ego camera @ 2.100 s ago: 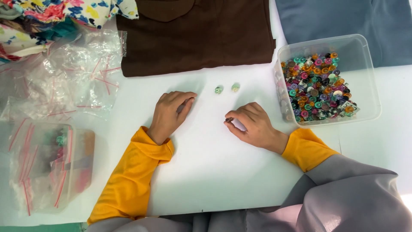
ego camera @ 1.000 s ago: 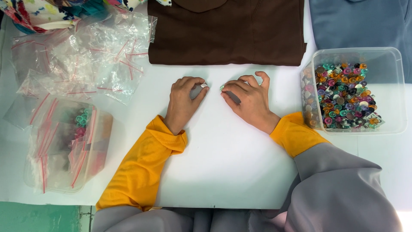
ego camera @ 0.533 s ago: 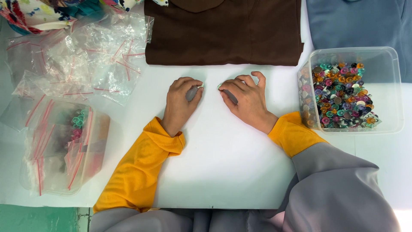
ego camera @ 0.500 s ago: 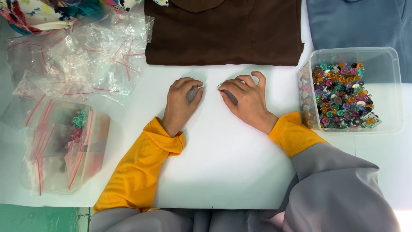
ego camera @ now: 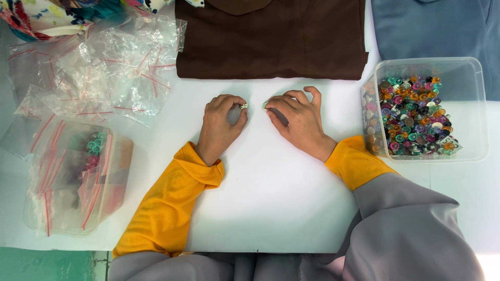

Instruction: Sorting various colored buttons from a large container into small plastic bags and arranging them on a table.

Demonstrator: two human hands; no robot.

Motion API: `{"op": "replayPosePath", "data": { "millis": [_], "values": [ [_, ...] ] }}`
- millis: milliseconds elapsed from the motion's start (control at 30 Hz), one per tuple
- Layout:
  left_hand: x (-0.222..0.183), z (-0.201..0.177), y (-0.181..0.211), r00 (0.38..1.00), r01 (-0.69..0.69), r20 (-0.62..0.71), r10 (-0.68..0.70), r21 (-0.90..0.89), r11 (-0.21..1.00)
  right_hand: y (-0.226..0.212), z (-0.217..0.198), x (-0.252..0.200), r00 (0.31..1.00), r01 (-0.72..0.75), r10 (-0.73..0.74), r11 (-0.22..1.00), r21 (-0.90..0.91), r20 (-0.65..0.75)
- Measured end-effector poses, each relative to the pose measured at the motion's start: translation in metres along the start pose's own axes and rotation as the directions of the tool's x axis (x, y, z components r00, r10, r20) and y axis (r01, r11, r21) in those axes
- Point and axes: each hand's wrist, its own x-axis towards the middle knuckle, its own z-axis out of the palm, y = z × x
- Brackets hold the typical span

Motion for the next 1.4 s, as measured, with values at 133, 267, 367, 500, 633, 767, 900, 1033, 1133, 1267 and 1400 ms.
{"op": "replayPosePath", "data": {
  "millis": [133, 267, 367, 500, 633, 767, 900, 1033, 1133, 1267, 1400],
  "values": [
    [-0.001, 0.001, 0.001, 1.000, -0.014, -0.012, 0.014, 0.021, 1.000, 0.000, 0.000, -0.001, 1.000, 0.004, -0.004, 1.000, 0.000, 0.001],
    [0.001, -0.003, 0.006, 1.000, -0.013, 0.005, 0.013, 0.032, 0.999, -0.002, -0.004, 0.000, 1.000, 0.000, 0.000, 1.000, 0.015, -0.015],
    [0.000, -0.001, 0.004, 0.999, -0.051, -0.011, 0.051, 0.048, 0.998, 0.001, -0.008, -0.004, 0.999, -0.007, 0.008, 1.000, 0.004, -0.037],
    [-0.003, 0.001, 0.004, 0.966, -0.226, -0.063, 0.251, 0.264, 0.938, 0.006, -0.021, -0.014, 0.996, -0.002, 0.000, 1.000, -0.030, -0.085],
    [-0.015, 0.023, 0.012, 0.898, -0.390, -0.028, 0.440, 0.412, 0.823, 0.006, -0.035, -0.034, 0.995, -0.021, 0.016, 0.999, -0.048, -0.103],
    [-0.033, 0.048, 0.034, 0.846, -0.502, 0.030, 0.532, 0.380, 0.777, 0.001, -0.053, -0.060, 0.993, -0.001, 0.001, 1.000, 0.007, -0.117],
    [-0.038, 0.063, 0.060, 0.828, -0.547, 0.060, 0.557, 0.303, 0.780, -0.016, -0.081, -0.078, 0.969, 0.096, -0.108, 0.993, -0.065, -0.223],
    [-0.024, 0.088, 0.091, 0.817, -0.562, 0.000, 0.577, 0.229, 0.795, -0.010, -0.111, -0.099, 0.895, 0.162, -0.270, 0.938, -0.305, -0.356],
    [0.002, 0.112, 0.130, 0.823, -0.559, -0.084, 0.562, 0.057, 0.827, 0.019, -0.151, -0.092, 0.864, 0.115, -0.292, 0.908, -0.404, -0.410],
    [0.044, 0.142, 0.187, 0.801, -0.576, 0.027, 0.598, -0.239, 0.782, 0.080, -0.199, -0.079, 0.943, -0.250, 0.187, 0.944, -0.216, -0.274],
    [0.083, 0.186, 0.202, 0.670, -0.428, 0.633, 0.387, -0.097, 0.899, 0.113, -0.238, -0.069, 0.879, -0.473, 0.460, 0.874, 0.109, 0.127]
  ]
}}
